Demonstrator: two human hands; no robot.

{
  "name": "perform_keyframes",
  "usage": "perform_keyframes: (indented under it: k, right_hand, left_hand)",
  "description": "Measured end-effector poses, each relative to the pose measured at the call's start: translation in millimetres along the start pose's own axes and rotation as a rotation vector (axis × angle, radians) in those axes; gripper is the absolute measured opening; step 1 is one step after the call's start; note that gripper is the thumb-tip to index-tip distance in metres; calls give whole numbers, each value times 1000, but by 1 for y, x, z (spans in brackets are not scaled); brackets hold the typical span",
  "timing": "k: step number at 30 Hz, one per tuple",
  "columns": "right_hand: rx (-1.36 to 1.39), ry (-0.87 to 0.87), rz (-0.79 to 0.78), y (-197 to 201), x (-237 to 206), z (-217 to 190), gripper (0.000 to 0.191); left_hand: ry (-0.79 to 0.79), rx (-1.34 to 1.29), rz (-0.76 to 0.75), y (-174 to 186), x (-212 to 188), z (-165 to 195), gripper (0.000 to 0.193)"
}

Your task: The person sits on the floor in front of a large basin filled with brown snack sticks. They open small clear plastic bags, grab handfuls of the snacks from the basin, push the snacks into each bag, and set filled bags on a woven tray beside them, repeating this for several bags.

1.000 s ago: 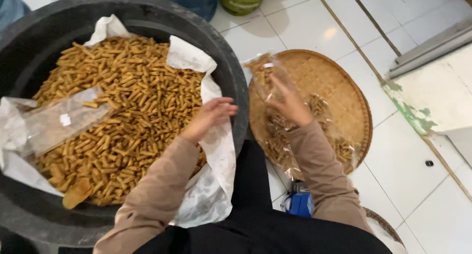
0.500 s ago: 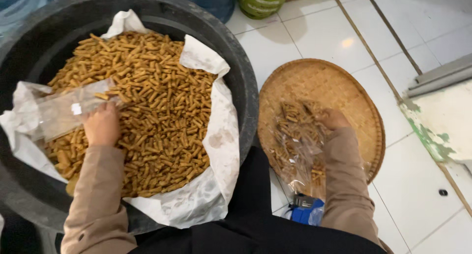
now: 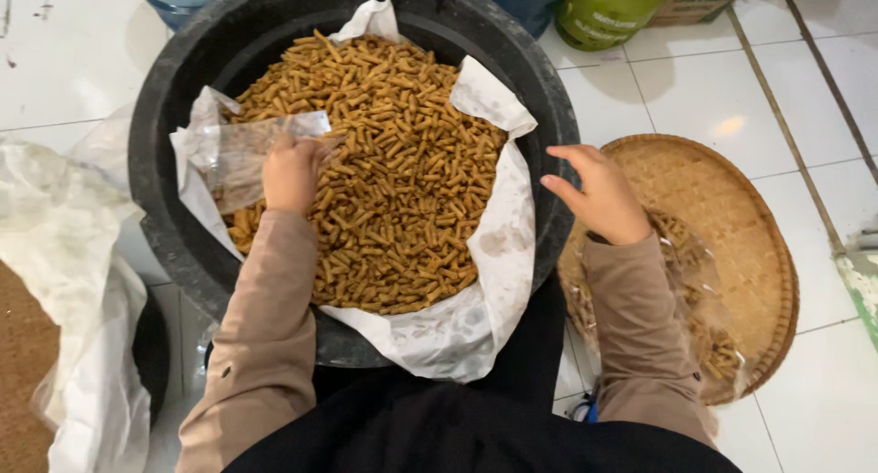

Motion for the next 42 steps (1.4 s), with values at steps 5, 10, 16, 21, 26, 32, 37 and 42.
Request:
perform_keyframes:
  k: [5, 10, 16, 21, 26, 32, 37, 42]
  right_hand:
    - [240, 185, -125, -47, 28, -97, 32]
    - [332, 431, 37, -66, 35, -165, 25]
    - [107, 582, 228, -63, 30, -201, 22]
    - [-135, 723, 299, -62, 20, -210, 33]
    - [-138, 652, 384, -51, 16, -201, 29]
    - [-133, 721, 192, -60, 14, -199, 27]
    - [-278, 563, 220, -74, -3, -196, 38]
    - [55, 445, -42, -96, 0, -183, 41]
  left_hand:
    - [208, -454, 81, 39, 14, 20, 9]
    - [355, -601, 78, 60, 16, 54, 40]
    - [82, -526, 58, 72, 12, 85, 40]
    - [-134, -495, 65, 80, 15, 103, 72]
    - [-334, -359, 122, 93, 18, 113, 84]
    - [-368, -348, 151, 93, 17, 119, 87]
    - [-361, -292, 142, 78, 10, 122, 90]
    - [-322, -394, 52, 64, 3, 124, 36]
Point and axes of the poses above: each hand's wrist, its own x-axis towards the middle knuckle, its own y-axis out of the back of the hand, z = x × y, the point moved 3 cm from there along x, towards the middle knuckle, and after that the axes turned 7 degrees about -y, right-handed, at the moved point
